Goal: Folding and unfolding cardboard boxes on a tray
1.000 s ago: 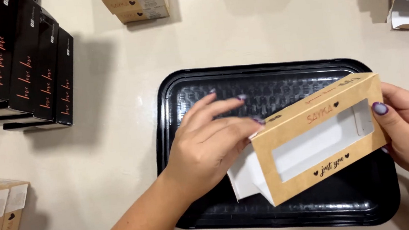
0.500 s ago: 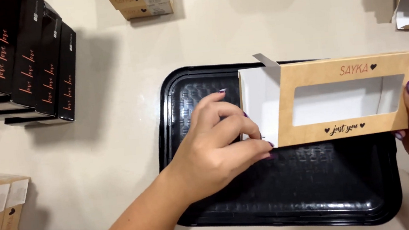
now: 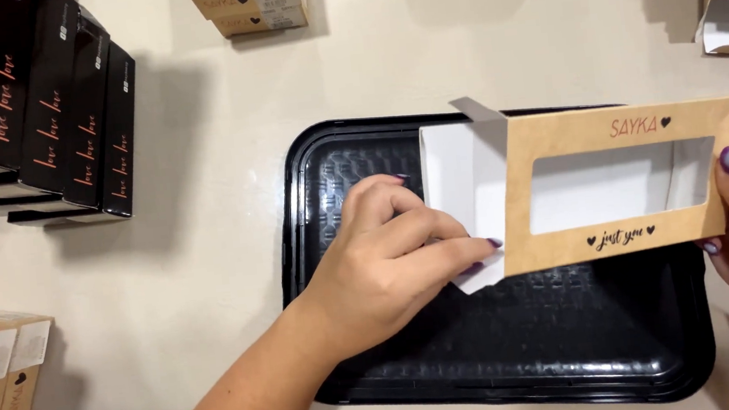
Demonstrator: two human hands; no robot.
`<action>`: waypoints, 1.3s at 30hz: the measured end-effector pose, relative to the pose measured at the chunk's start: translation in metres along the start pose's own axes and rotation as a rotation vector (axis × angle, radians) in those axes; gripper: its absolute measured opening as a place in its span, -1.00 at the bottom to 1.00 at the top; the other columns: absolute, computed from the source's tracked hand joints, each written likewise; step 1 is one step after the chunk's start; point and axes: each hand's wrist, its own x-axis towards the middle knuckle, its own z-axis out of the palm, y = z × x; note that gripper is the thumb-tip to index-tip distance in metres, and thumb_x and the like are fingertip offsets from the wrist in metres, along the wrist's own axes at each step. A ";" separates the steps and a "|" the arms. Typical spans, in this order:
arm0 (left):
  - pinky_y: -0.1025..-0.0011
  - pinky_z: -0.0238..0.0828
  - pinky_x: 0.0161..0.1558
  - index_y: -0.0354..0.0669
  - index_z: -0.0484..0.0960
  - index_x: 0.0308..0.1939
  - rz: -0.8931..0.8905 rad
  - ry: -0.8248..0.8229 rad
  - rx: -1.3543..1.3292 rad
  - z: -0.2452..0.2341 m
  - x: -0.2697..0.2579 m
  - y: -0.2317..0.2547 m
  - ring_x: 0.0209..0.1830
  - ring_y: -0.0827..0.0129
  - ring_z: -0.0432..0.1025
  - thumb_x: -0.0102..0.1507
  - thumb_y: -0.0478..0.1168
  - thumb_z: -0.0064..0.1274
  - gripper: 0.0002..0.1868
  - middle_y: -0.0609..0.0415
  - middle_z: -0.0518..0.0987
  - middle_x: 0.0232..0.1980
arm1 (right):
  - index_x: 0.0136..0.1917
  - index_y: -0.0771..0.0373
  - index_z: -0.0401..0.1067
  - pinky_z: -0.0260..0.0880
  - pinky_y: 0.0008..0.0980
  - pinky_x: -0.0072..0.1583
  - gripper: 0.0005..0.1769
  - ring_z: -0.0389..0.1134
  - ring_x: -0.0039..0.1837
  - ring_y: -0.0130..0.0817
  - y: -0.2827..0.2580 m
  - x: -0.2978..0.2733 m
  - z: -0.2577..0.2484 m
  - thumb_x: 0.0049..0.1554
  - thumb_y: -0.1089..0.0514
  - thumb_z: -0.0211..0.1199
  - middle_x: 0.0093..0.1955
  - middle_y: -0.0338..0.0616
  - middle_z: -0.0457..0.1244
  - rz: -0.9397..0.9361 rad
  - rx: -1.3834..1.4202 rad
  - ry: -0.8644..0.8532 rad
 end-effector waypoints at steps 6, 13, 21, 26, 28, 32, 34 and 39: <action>0.28 0.13 -0.05 -0.03 0.63 -0.08 0.024 -0.065 -0.082 -0.001 -0.003 0.000 -0.19 0.24 0.16 0.32 -0.30 0.09 -0.88 0.28 0.50 -0.12 | 0.32 0.05 0.19 -0.10 -0.77 -0.58 -0.65 0.05 -0.49 -0.72 -0.004 -0.002 0.003 0.34 -0.08 -0.09 -0.08 -0.32 0.22 0.010 0.036 -0.010; 0.35 0.12 -0.04 -0.04 0.64 -0.28 0.041 -0.045 -0.053 -0.008 0.005 0.003 -0.18 0.27 0.12 0.31 -0.26 0.09 -0.93 0.31 0.45 -0.12 | 0.29 0.08 0.22 -0.09 -0.76 -0.61 -0.67 0.06 -0.51 -0.71 -0.004 -0.004 0.006 0.32 -0.05 -0.04 -0.13 -0.24 0.25 0.048 0.076 -0.018; 0.15 0.18 0.03 -0.16 0.60 -0.24 0.004 0.080 0.055 -0.010 0.003 -0.001 -0.10 0.15 0.19 0.27 -0.28 0.10 -0.96 0.14 0.50 -0.10 | 0.26 0.09 0.15 0.11 -0.70 -0.60 -0.62 0.20 -0.48 -0.54 -0.006 -0.012 0.019 0.24 -0.04 0.07 0.00 -0.18 0.27 0.029 0.169 0.006; 0.24 0.23 0.13 -0.18 0.63 -0.09 -0.158 0.140 0.075 -0.012 0.001 -0.004 -0.03 0.11 0.28 0.28 -0.22 0.03 -0.82 0.03 0.52 -0.04 | 0.37 0.04 0.04 0.19 -0.72 -0.54 -0.49 0.27 -0.32 -0.52 -0.019 -0.015 0.025 0.24 -0.15 0.01 0.26 -0.20 0.19 -0.094 0.089 -0.007; 0.40 0.23 -0.02 -0.17 0.61 -0.24 -0.320 0.197 0.123 -0.009 0.002 -0.005 -0.21 0.28 0.32 0.29 -0.23 0.00 -0.88 0.10 0.52 -0.22 | 0.40 0.15 0.03 0.30 -0.69 -0.47 -0.50 0.24 -0.41 -0.47 -0.026 -0.024 0.032 0.25 0.01 -0.01 0.12 -0.10 0.23 -0.126 0.109 0.001; 0.33 0.20 -0.18 -0.14 0.55 -0.37 -0.407 0.013 0.222 0.000 -0.008 -0.017 -0.32 0.17 0.20 0.24 -0.12 0.09 -0.81 0.14 0.42 -0.31 | 0.40 0.37 0.02 0.40 -0.38 0.27 -0.48 0.29 0.26 -0.19 -0.030 -0.039 0.035 0.24 0.11 -0.05 0.22 0.06 0.17 -0.189 -0.032 0.060; 0.24 0.15 -0.23 -0.12 0.38 -0.36 -0.443 -0.175 0.159 0.001 -0.010 -0.020 -0.37 0.14 0.22 0.22 -0.03 0.05 -0.72 0.10 0.39 -0.39 | 0.50 0.38 -0.08 0.26 -0.25 0.41 -0.36 0.15 0.40 -0.11 -0.016 -0.039 0.023 0.19 0.15 -0.10 0.36 0.12 0.06 -0.229 -0.079 -0.005; 0.24 0.18 -0.32 -0.20 0.37 -0.37 -0.293 -0.219 -0.028 0.002 -0.007 -0.017 -0.45 0.10 0.27 0.30 -0.24 -0.20 -0.83 0.01 0.43 -0.41 | 0.39 0.40 -0.05 0.33 -0.35 0.00 -0.44 0.22 0.08 -0.14 -0.028 -0.042 0.031 0.19 0.12 -0.09 0.29 0.16 0.10 -0.229 -0.036 -0.040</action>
